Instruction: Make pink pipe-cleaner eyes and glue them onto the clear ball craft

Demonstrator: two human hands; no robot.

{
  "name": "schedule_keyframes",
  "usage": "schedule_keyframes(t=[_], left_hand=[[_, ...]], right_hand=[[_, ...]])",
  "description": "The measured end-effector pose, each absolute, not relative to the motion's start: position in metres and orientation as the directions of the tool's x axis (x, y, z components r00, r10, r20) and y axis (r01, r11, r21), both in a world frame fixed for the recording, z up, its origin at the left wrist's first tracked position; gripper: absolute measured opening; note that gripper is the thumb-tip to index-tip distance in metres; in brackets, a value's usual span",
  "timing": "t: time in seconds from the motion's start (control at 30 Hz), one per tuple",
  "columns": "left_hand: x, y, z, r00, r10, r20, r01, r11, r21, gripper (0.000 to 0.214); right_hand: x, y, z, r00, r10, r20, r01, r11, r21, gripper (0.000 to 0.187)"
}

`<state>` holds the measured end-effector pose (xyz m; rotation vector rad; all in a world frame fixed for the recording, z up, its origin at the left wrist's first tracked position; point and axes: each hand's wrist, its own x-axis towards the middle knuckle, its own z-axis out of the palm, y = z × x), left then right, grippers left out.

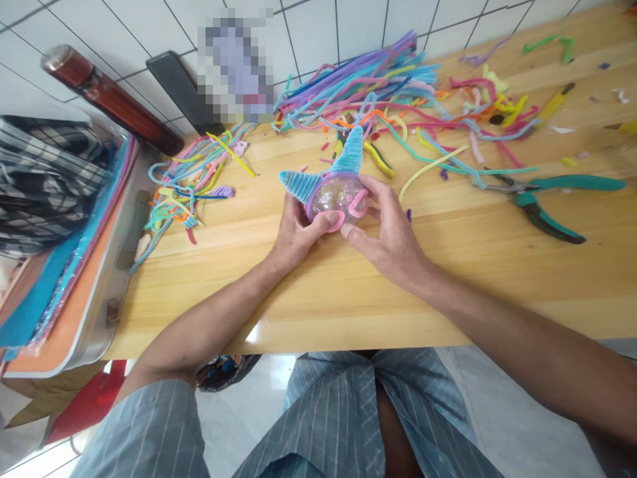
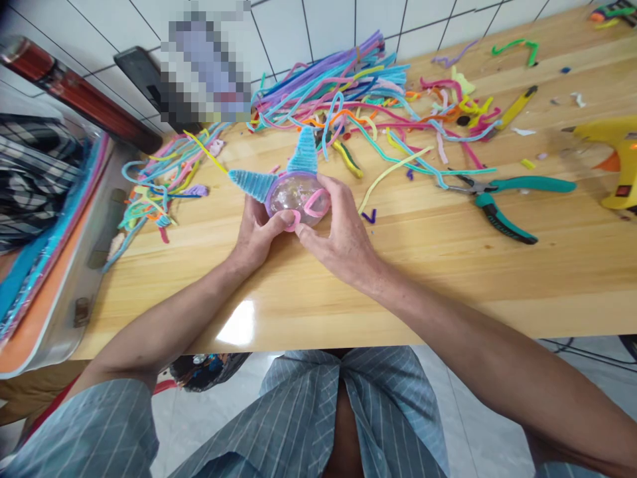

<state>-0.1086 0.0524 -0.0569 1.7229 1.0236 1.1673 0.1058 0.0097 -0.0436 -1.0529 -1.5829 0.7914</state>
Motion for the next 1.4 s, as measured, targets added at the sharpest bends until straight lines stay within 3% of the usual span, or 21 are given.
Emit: schedule_keyframes(t=[0.17,0.5,0.8,0.9,1.07,1.17,1.4], left_hand=[[-0.107,0.053,-0.055,0.245,0.922,0.300,0.170,-0.346,0.923,0.120],[-0.106,0.053,-0.054,0.245,0.925,0.289,0.156,-0.332,0.930,0.129],[-0.107,0.053,-0.055,0.261,0.920,0.292,0.166,-0.341,0.925,0.129],[-0.108,0.053,-0.055,0.257,0.920,0.296,0.181,-0.346,0.921,0.128],[-0.108,0.054,-0.055,0.261,0.909,0.325,0.163,-0.373,0.913,0.126],[-0.108,0.054,-0.056,0.254,0.912,0.324,0.157,-0.369,0.916,0.126],[-0.104,0.054,-0.061,0.216,0.918,0.333,0.124,-0.364,0.923,0.118]], right_hand=[[0.110,0.008,-0.030,0.060,0.926,0.372,0.145,0.361,-0.921,0.022],[0.129,0.018,-0.023,0.088,0.947,0.308,0.080,0.302,-0.950,0.030],[0.127,0.018,-0.017,0.120,0.965,0.234,-0.082,0.245,-0.966,0.031],[0.130,0.019,-0.014,0.175,0.946,0.273,-0.066,0.287,-0.956,0.035],[0.142,0.029,-0.016,0.297,0.896,0.329,0.048,0.330,-0.943,0.008],[0.146,0.033,-0.021,0.304,0.908,0.290,0.107,0.270,-0.957,0.036],[0.136,0.022,-0.035,0.072,0.942,0.328,0.251,0.301,-0.920,0.061]])
